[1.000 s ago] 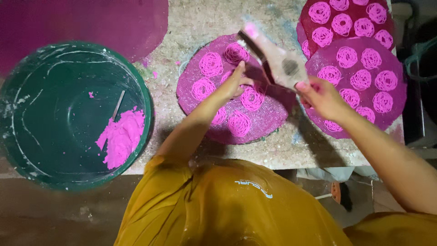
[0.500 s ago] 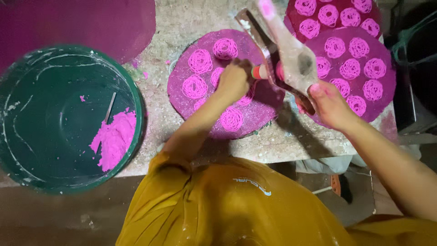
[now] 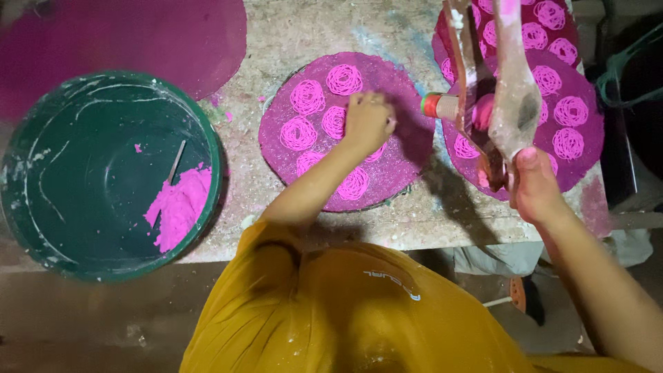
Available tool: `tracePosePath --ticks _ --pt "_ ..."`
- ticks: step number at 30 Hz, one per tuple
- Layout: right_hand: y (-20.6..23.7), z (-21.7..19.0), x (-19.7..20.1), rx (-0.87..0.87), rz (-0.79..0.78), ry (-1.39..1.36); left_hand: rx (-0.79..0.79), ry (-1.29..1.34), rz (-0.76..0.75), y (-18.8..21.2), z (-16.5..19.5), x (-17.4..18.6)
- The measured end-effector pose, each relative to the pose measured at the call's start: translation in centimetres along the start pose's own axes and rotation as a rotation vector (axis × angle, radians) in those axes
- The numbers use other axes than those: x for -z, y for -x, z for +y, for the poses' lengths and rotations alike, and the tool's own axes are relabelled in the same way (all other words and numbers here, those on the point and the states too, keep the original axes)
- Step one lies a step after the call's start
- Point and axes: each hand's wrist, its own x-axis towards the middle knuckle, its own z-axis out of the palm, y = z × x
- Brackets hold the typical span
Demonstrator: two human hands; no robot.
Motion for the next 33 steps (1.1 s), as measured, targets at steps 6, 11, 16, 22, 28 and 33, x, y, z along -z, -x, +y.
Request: tracePosePath --ticks 6,11,16,22,28,33 --pt "-0.3 0.6 0.1 -0.024 -0.012 -0.106 0.133 0.044 -0.010 2.4 -2.3 3.6" --pt "-1.2 2.3 1.1 -0.052 -0.070 -0.101 0.231 0.051 -0.093 3.2 -2.7 5.9" --pt "-1.6 2.9 1.7 -0.285 -0.240 0.151 0.321 1.875 -0.147 1.6 -0.1 7.2" --pt "-3.6 -0.2 1.5 -0.810 -0.307 0.209 0.048 2.728 0.008 -1.4 5.2 4.5" --pt "-5.8 -2.4 -0.7 -0.459 -0.186 0.719 0.057 2.708 0.203 -3.6 2.5 2.6" --pt "-6.1 -3.3 -1.4 -0.567 -0.245 0.644 0.132 2.676 0.279 -2.9 2.0 1.0"
